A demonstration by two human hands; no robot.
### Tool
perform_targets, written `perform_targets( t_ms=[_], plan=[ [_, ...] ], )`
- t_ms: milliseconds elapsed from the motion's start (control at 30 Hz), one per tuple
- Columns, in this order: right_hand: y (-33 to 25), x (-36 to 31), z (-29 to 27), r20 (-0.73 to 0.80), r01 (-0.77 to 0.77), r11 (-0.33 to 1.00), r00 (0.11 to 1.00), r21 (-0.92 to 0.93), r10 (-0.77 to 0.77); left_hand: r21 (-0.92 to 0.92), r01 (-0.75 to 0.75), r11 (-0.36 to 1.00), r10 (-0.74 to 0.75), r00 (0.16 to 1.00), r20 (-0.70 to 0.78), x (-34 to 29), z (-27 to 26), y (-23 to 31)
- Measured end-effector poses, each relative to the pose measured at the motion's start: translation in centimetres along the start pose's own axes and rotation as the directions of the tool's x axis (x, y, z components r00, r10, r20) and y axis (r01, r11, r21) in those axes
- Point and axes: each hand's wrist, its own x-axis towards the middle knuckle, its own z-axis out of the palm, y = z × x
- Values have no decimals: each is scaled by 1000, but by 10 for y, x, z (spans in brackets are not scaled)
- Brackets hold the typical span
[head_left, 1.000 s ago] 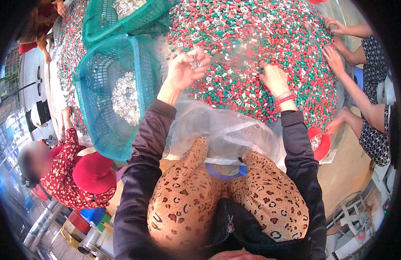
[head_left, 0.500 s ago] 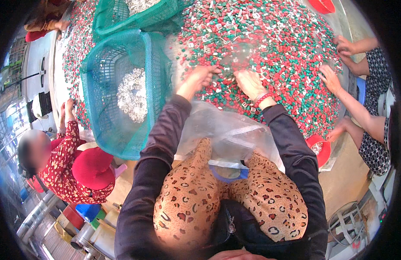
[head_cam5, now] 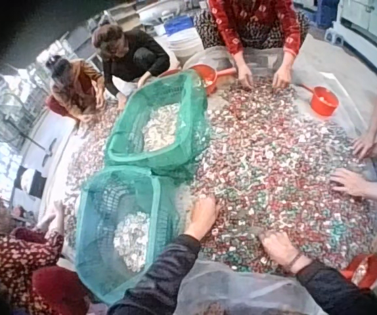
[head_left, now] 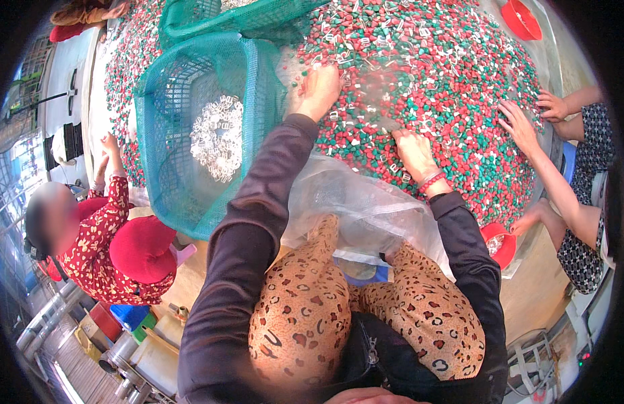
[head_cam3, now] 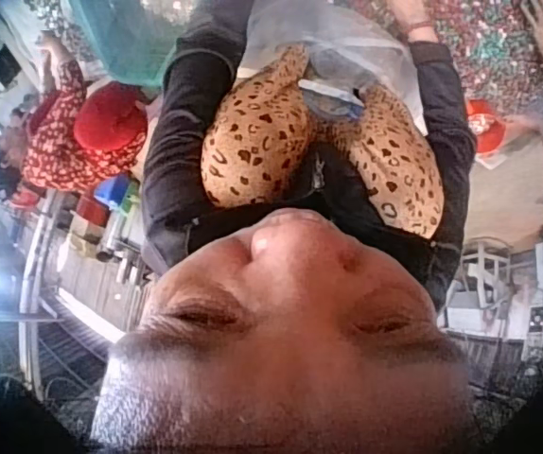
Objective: The person sits at a table and sorts small red and green bottle caps by hand, picking them from a large pile and placing them into a green basket. Other workers are visible nearby performing similar sorting.
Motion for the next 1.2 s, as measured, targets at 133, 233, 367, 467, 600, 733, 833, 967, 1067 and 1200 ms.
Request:
perform_targets(
  t_ms=[133,233,367,467,600,733,833,967,1067,1200],
  plan=[
    [3,5,-8,42,-15,999,999,-42,17,-70,-159,985,160,987,7,-14,15,20],
    [10,9,-18,22,-105,984,994,143,102,-413,-129,901,184,978,97,-40,12,31],
    [22,-2,-44,316,-196,-436,923,878,221,-879,339,334,82,919,386,-71,-14,25],
    [18,-13,-65,71,-91,-806,996,585,-61,-864,458,-208,218,883,416,-82,-43,10],
    [17,-12,-93,39,-108,-722,993,683,-112,-896,351,-274,283,919,273,-73,-71,7],
    [22,4,-105,185,-220,-585,975,781,-120,-889,410,-201,373,872,318,-42,-83,14],
    [20,18,-101,278,-246,-524,960,816,-18,-873,447,196,158,864,478,-16,-62,27],
    [14,28,-90,340,-140,-677,925,723,171,28,-191,981,187,976,113,-11,-6,39],
    [28,18,-89,234,-60,-573,943,817,235,91,-163,982,152,981,121,-13,20,40],
    [67,-31,-97,122,-310,234,804,921,582,12,-113,993,108,970,217,-9,15,46]
  ],
)
